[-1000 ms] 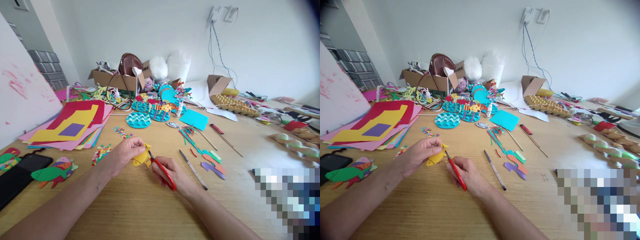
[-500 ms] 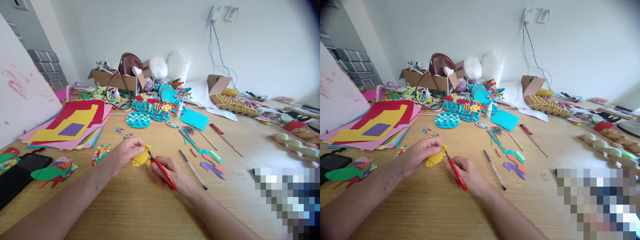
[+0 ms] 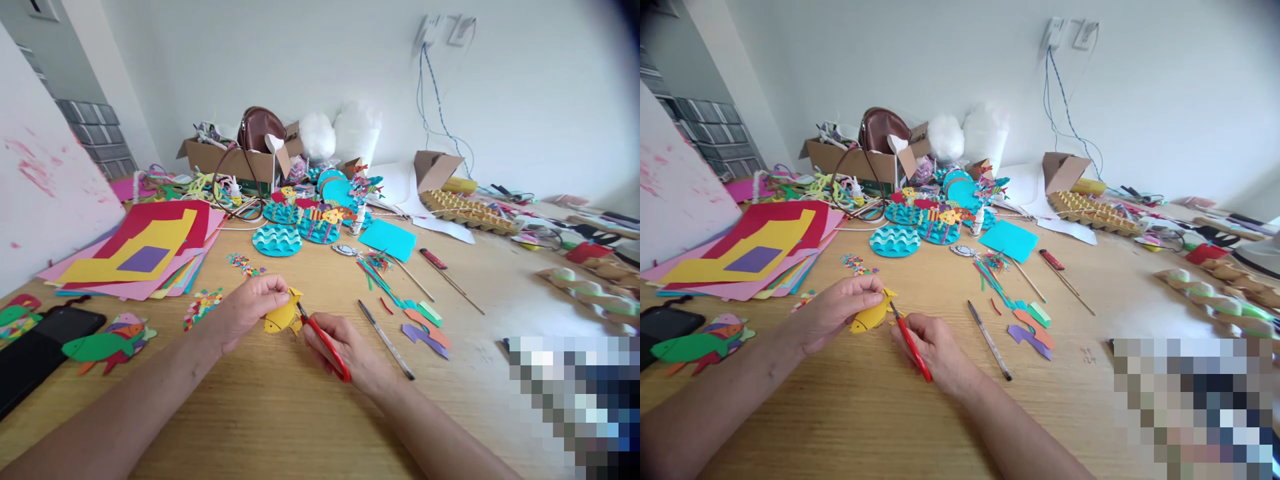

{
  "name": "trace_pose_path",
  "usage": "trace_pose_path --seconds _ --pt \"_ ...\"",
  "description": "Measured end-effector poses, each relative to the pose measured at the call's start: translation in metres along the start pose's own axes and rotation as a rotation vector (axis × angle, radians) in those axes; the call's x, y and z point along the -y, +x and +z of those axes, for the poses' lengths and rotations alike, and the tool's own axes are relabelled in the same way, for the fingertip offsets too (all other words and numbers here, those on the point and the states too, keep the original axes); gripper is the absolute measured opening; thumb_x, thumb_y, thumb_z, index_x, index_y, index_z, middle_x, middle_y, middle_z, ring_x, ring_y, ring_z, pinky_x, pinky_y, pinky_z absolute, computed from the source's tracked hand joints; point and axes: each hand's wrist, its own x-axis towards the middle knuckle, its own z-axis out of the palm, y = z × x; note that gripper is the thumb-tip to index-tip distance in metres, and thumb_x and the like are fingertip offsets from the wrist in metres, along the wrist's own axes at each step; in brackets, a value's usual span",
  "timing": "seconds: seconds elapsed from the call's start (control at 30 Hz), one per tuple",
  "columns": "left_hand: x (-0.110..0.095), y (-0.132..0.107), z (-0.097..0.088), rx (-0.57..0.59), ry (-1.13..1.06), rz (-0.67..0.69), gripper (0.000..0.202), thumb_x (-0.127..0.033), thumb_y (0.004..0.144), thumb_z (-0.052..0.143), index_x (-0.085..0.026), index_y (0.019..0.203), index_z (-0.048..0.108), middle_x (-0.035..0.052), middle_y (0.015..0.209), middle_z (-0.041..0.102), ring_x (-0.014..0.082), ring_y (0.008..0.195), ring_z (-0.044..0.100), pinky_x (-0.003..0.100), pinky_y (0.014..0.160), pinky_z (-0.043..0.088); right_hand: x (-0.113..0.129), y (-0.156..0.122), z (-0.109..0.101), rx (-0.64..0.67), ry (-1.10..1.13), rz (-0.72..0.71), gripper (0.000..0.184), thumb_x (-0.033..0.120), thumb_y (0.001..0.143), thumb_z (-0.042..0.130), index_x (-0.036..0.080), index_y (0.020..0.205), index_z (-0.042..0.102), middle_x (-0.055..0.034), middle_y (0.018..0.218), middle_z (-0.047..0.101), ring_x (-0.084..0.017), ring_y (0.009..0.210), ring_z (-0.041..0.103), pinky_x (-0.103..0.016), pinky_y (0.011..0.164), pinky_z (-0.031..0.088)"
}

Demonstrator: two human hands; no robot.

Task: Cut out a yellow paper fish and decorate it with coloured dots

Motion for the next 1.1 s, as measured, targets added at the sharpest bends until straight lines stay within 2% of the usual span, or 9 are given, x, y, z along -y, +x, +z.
trace_pose_path --seconds 0.4,0.63,0.8,1.1 --pt "-0.001 -0.001 -0.003 0.024 0.05 -0.01 0.019 -0.033 0.072 0.056 -0.016 0.068 0.048 -0.0063 0.056 0.044 0.0069 0.051 0.038 0.02 0.049 0.027 -0.004 0.001 0.002 -0.011 -0.014 -0.024 0.04 0.047 0.083 0.046 0.019 0.056 0.039 0.0059 0.046 0.04 -0.006 0.039 0.034 -0.018 0.037 0.025" --pt "-0.002 -0.004 -0.002 0.054 0.0 -0.069 0.021 -0.034 0.069 0.06 -0.016 0.068 0.049 -0.0062 0.055 0.047 0.0065 0.049 0.039 0.019 0.046 0.028 -0.005 -0.001 0.004 -0.004 -0.034 -0.032 0.039 0.047 0.084 0.044 0.019 0.058 0.039 0.0057 0.048 0.042 -0.006 0.042 0.036 -0.018 0.039 0.026" --pt "0.0 -0.015 -0.003 0.022 -0.046 -0.117 0.022 -0.034 0.069 0.063 -0.016 0.068 0.05 -0.0065 0.053 0.046 0.006 0.047 0.039 0.018 0.044 0.027 -0.007 -0.002 0.009 0.028 -0.052 -0.019 0.038 0.046 0.083 0.048 0.019 0.058 0.038 0.0066 0.047 0.04 -0.006 0.041 0.035 -0.018 0.039 0.025" --pt "0.007 -0.029 -0.004 -0.021 -0.05 -0.125 0.022 -0.034 0.071 0.063 -0.016 0.07 0.05 -0.0055 0.056 0.047 0.0064 0.05 0.04 0.019 0.048 0.028 -0.007 -0.002 0.015 0.081 -0.06 -0.028 0.038 0.048 0.082 0.048 0.019 0.059 0.04 0.0062 0.047 0.042 -0.006 0.041 0.035 -0.018 0.039 0.025"
